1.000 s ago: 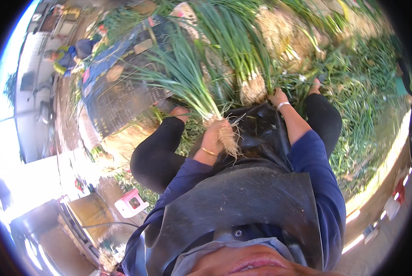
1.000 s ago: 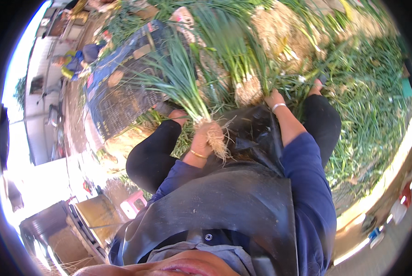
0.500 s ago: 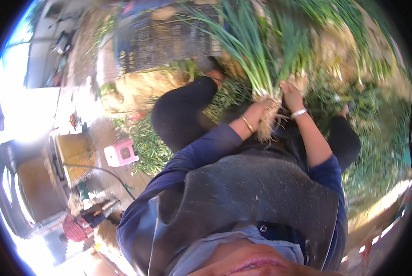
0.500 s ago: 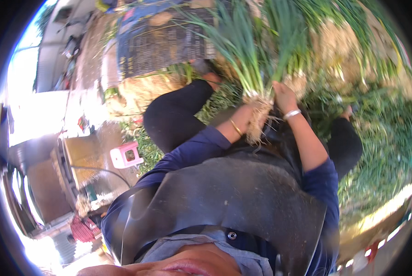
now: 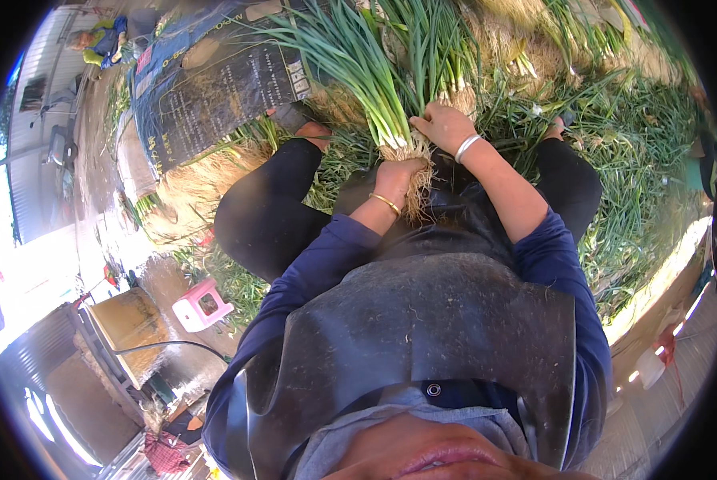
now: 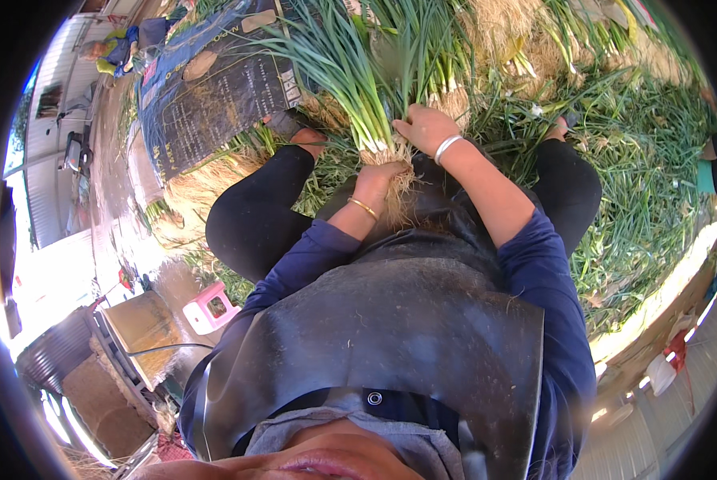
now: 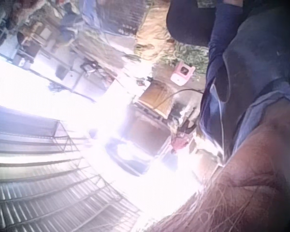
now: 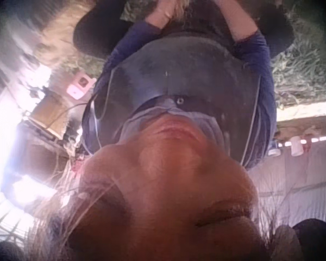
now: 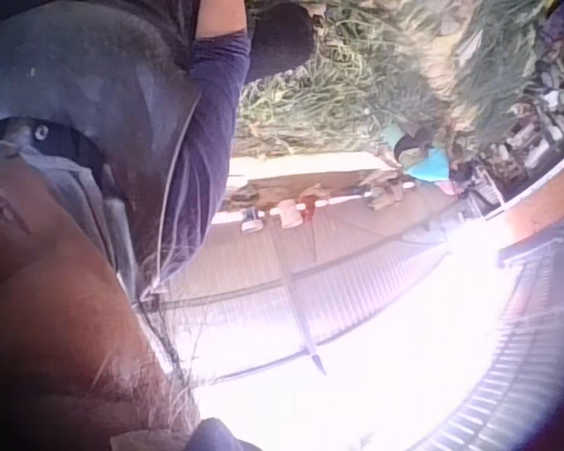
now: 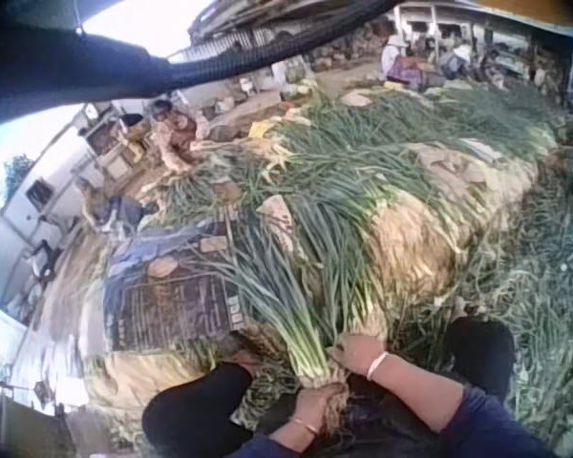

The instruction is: The person processes scallions by hand, picking up bunches, removing outer leaves and dirt, and placing the cleaned bunches onto a large pile on the floor.

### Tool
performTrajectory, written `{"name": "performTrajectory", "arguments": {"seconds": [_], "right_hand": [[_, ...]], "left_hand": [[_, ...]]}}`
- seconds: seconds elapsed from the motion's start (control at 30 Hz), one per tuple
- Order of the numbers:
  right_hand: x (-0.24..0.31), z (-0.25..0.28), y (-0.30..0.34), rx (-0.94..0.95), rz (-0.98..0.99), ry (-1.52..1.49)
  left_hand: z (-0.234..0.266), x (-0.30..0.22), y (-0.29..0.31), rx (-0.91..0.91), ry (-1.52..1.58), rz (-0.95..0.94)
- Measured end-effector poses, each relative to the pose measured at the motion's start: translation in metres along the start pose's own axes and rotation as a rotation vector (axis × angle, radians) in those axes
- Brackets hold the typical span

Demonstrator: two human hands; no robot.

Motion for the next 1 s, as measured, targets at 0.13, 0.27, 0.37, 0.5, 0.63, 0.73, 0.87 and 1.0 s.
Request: {"name": "performTrajectory", "arguments": {"seconds": [0.13,0.27,0.37,0.5,0.63,0.73,0.87,1.0], "right_hand": [[0.058,-0.021,0.036,-0.011,0.410,0.063],[-0.018,0.013,0.061,-0.152,0.315,-1.336],[-0.091,0.022,0.040,-0.511,-0.013,-1.606],[-0.099,-0.032,-0.008,-0.249,-0.116,-1.715],[-0.056,-0.037,-0.035,0.007,0.106,-1.795],[-0.024,-0.066,-0.005,0.243,0.145,-1.223],[0.030,-0.036,0.057,0.070,0.503,-0.250],[0.019,-0.034,0.072,0.103,0.657,0.279]], "left_hand": [[0.027,0.019,-0.010,-0.024,0.095,0.103],[0.026,0.013,-0.007,-0.035,-0.055,0.128],[0.006,0.014,-0.006,0.146,0.209,0.101],[-0.021,0.019,0.002,0.326,0.362,0.297],[-0.020,0.034,0.003,0.375,0.610,0.442],[-0.015,0.023,-0.003,0.378,0.704,0.412],[-0.019,0.003,-0.001,0.483,0.821,0.374],[-0.021,-0.001,-0.003,0.488,0.827,0.299]]}}
Point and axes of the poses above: each hand's wrist, its own y-axis away from the middle knuckle, its own z-axis out of the back of the hand, x = y × z, the point moved 10 cm from there along -y, towards the middle knuckle, and after that the axes turned 8 degrees about x, right-handed, at the moved point
